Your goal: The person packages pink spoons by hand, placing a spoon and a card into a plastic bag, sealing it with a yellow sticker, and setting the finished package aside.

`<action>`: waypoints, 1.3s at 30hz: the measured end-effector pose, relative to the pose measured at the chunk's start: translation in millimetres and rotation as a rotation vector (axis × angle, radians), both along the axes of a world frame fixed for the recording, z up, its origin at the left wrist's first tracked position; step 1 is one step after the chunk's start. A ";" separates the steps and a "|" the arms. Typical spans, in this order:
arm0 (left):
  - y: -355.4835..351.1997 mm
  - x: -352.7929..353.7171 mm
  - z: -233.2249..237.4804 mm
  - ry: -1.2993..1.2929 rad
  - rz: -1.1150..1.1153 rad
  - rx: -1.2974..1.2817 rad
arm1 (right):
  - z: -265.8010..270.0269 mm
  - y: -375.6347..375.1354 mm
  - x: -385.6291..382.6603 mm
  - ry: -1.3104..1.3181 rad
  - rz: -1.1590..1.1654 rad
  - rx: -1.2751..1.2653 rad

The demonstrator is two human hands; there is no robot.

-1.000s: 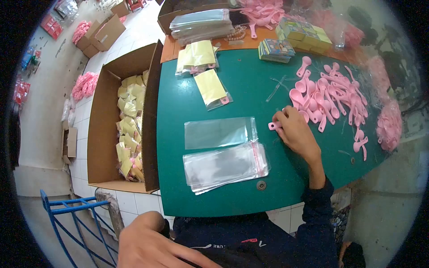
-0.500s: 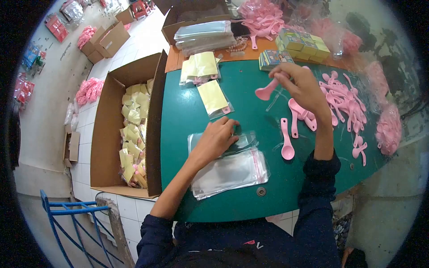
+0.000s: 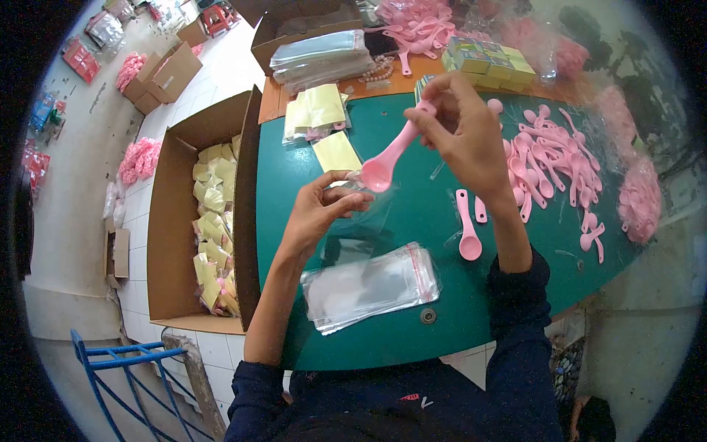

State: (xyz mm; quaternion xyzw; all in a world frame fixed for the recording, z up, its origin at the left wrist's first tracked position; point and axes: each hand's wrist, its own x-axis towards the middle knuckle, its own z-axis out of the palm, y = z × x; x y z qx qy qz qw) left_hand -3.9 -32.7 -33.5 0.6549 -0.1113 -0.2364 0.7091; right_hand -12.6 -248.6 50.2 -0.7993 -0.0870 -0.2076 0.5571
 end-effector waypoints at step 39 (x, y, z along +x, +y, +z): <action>14.3 -12.4 19.5 0.076 -0.162 -0.173 | -0.5 -12.7 -2.4 0.188 0.266 0.086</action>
